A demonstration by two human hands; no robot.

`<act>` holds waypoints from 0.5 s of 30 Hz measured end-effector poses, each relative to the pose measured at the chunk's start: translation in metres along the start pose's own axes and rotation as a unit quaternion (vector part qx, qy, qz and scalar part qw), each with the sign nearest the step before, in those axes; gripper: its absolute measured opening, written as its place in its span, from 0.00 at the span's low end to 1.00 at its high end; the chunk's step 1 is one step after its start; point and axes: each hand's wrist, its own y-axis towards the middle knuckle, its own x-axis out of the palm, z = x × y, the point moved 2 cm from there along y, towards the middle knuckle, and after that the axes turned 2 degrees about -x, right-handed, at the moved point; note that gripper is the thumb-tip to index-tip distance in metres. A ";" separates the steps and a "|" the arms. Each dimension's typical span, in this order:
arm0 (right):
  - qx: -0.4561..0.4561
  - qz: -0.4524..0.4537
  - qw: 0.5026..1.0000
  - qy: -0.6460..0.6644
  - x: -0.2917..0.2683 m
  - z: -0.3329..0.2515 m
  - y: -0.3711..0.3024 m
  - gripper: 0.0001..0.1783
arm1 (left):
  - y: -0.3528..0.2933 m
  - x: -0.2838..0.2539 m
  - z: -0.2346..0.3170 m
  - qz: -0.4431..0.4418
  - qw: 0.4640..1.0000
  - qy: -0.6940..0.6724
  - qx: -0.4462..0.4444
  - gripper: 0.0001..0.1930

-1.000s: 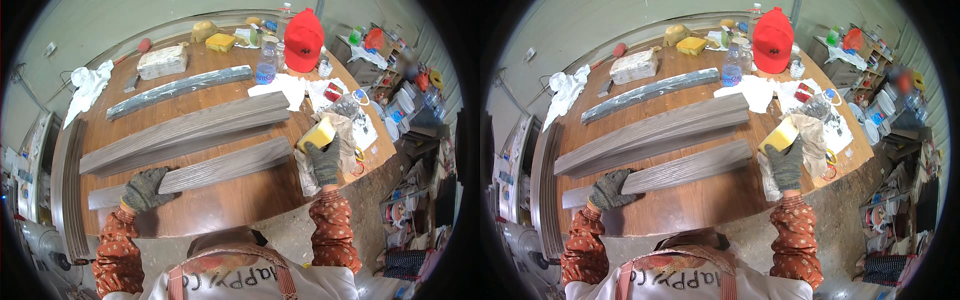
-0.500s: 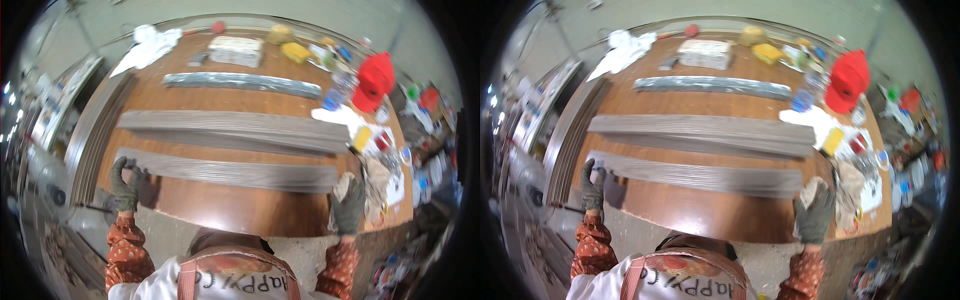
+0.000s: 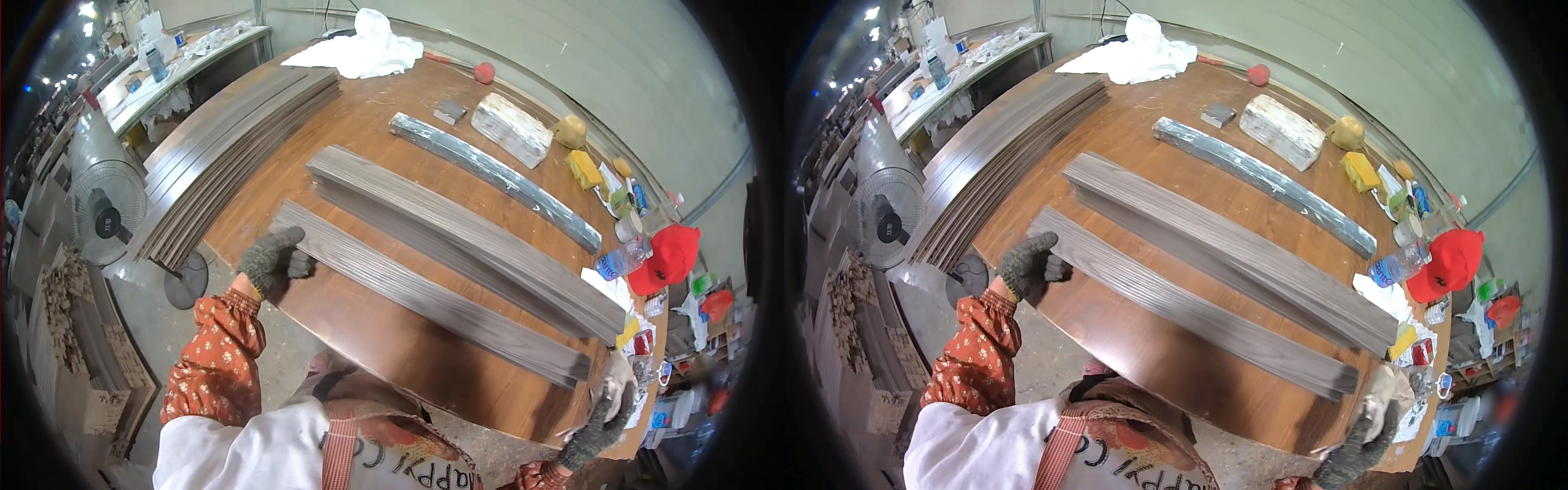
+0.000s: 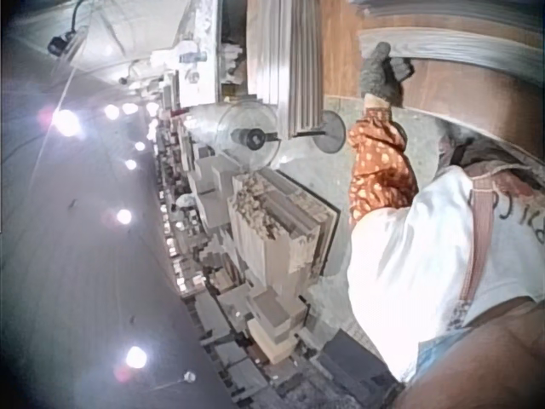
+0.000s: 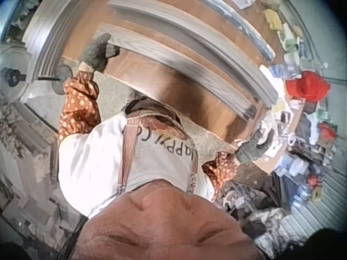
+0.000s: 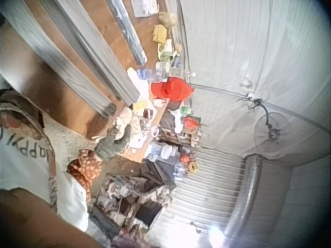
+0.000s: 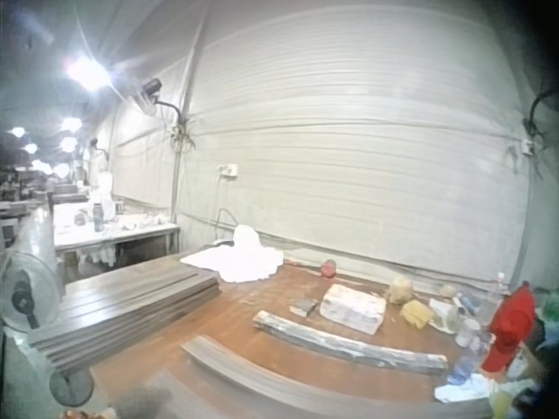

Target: Cleaning and wiping down wooden furniture components with a sponge and cloth.

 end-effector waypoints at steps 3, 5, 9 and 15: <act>-0.004 -0.110 0.993 0.031 0.046 -0.054 -0.017 0.30 | 0.000 -0.010 -0.005 -0.108 0.991 -0.069 -0.038 0.11; -0.078 -0.200 0.976 0.027 0.091 -0.053 -0.026 0.30 | 0.011 -0.026 -0.009 -0.133 0.988 -0.062 -0.053 0.14; -0.165 -0.318 0.927 -0.114 0.156 -0.059 -0.042 0.29 | 0.015 -0.027 0.012 -0.178 0.976 -0.094 -0.084 0.20; -0.211 -0.336 0.906 -0.145 0.178 -0.082 -0.057 0.29 | 0.031 -0.036 0.035 -0.248 0.963 0.051 -0.096 0.20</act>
